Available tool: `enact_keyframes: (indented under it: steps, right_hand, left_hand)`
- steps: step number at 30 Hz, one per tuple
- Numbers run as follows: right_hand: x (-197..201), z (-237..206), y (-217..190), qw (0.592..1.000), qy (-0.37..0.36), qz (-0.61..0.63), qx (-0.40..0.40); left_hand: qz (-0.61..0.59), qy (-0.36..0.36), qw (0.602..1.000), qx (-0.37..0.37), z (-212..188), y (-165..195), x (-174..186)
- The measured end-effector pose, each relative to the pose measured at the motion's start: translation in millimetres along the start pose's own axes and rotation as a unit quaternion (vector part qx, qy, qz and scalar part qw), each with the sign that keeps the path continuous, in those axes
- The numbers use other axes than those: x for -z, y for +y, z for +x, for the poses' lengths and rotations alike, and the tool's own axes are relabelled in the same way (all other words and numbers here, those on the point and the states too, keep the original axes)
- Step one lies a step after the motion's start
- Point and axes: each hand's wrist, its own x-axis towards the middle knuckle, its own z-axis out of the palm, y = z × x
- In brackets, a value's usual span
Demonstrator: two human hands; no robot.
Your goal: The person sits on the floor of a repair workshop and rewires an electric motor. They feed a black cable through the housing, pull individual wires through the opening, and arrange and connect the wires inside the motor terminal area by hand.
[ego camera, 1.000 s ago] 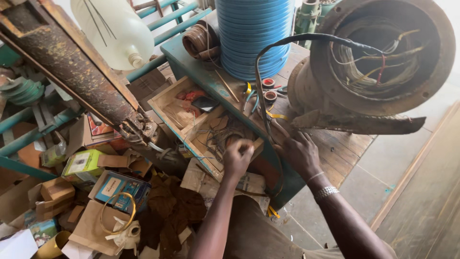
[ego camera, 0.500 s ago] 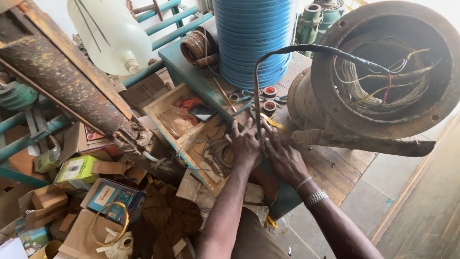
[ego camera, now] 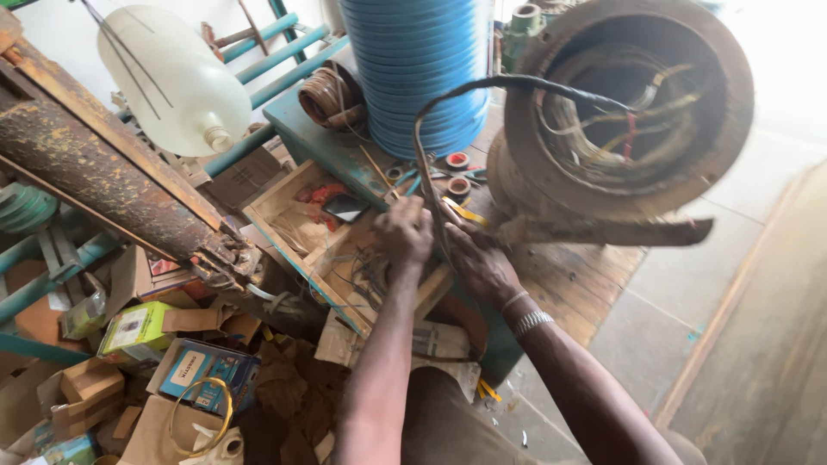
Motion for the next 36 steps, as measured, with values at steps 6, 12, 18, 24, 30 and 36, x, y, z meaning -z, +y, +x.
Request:
enact_keyframes:
  steps: [6, 12, 18, 24, 30, 36]
  right_hand:
    - [37.2, -40.5, -31.4, 0.999, -0.009, -0.025, 0.047]
    - [174.7, -36.6, -12.5, 0.931, 0.317, -0.179, 0.001]
    - [245.1, 50.8, 59.4, 0.929, 0.165, -0.140, -0.299]
    - [240.6, 40.5, 63.8, 0.908, 0.123, -0.062, -0.396]
    - [239.3, 19.9, 69.9, 0.929, 0.195, -0.031, -0.313]
    - [237.3, -16.2, 45.6, 0.919, 0.260, 0.014, -0.298]
  left_hand:
    - [-0.155, 0.159, 0.973, -0.064, 5.0, 32.0, 77.2]
    - [-0.283, 0.086, 0.929, -0.221, 66.1, 125.4, 104.0]
    - [-0.085, -0.104, 0.989, -0.058, 146.0, 210.8, 56.6]
    - [-0.048, -0.218, 0.975, 0.000, 158.8, 211.4, 46.0]
    - [-0.062, -0.172, 0.981, -0.071, 155.2, 207.8, 45.4]
    - [-0.122, -0.134, 0.967, -0.181, 113.7, 194.9, 55.0]
